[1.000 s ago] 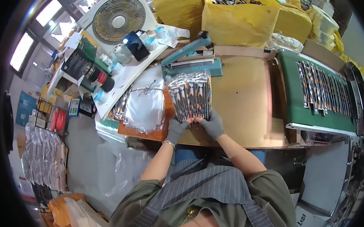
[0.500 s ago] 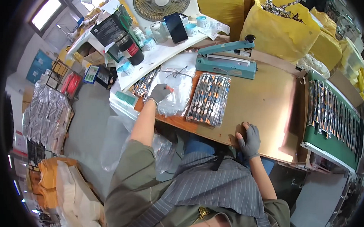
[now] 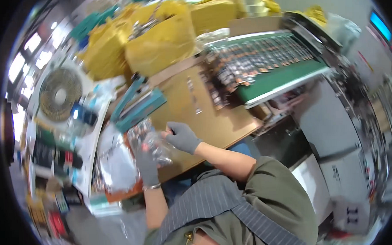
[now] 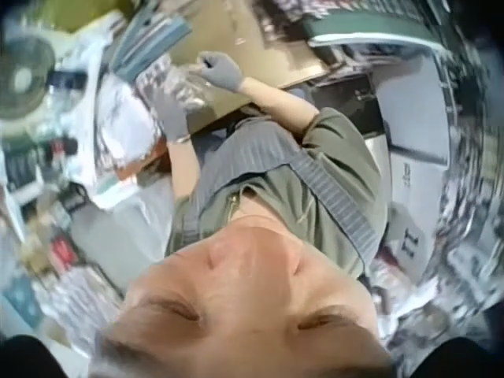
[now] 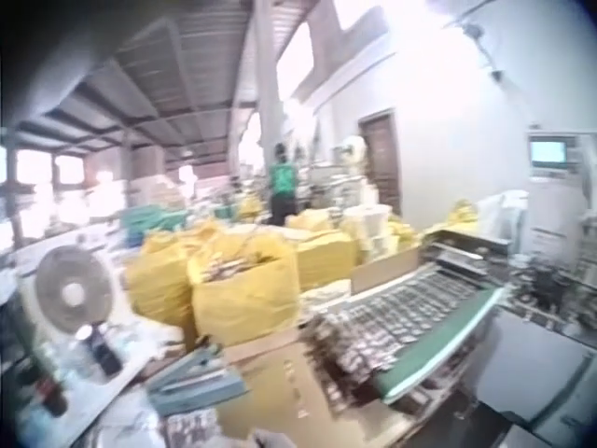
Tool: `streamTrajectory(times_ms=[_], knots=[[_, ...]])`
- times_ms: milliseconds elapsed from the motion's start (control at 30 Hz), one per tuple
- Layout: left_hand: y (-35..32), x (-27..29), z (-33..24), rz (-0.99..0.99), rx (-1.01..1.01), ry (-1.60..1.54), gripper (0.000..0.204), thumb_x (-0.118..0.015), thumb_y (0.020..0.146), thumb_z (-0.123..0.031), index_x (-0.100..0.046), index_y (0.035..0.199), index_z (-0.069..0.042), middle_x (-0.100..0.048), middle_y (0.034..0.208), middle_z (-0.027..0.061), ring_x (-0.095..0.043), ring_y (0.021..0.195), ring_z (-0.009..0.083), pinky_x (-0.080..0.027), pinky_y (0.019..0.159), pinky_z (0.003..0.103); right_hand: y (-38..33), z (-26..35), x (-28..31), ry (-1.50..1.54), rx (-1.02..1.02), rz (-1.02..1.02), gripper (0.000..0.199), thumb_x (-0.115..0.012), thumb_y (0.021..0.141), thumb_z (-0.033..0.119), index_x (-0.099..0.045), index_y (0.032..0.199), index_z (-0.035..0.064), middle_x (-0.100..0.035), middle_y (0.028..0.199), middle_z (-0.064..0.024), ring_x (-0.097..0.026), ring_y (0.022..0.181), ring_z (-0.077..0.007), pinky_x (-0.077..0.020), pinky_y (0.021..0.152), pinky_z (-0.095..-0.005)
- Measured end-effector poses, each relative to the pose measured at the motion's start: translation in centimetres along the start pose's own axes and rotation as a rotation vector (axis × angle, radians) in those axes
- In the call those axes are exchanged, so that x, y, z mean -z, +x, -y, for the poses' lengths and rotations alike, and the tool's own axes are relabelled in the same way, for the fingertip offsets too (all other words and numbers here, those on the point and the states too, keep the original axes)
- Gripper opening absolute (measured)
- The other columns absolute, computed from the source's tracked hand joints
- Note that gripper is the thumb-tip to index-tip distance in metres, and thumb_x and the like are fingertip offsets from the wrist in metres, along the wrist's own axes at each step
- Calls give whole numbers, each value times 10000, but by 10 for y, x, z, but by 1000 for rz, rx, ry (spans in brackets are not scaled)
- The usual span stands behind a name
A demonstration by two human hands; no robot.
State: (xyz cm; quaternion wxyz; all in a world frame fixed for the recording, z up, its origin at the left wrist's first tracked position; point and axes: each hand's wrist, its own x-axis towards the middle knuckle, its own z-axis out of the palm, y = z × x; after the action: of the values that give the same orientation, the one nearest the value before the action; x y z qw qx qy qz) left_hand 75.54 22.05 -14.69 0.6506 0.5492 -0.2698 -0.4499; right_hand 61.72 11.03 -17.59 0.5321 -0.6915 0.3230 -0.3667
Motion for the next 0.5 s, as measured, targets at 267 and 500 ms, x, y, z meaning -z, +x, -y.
streamTrajectory(times_ms=[267,500], knots=[[32,8,15,415,238,-376,467,-506,916,-197,-397,1337,-27,-554,948,65,-560,701,120,-499,603,229,-30,-62,57,-416,-208,-24,560,-512,820,613,-546,972,75,-602,928,-165,-575,847,-314,-449,758,-399],[169,0,72,29,-463,721,436,-458,921,-200,-428,1280,46,-590,1039,192,-572,974,302,-471,865,372,-84,-139,82,-861,465,-36,606,-533,823,509,-493,1200,37,-434,1308,-215,-382,1241,-395,-294,1028,-508]])
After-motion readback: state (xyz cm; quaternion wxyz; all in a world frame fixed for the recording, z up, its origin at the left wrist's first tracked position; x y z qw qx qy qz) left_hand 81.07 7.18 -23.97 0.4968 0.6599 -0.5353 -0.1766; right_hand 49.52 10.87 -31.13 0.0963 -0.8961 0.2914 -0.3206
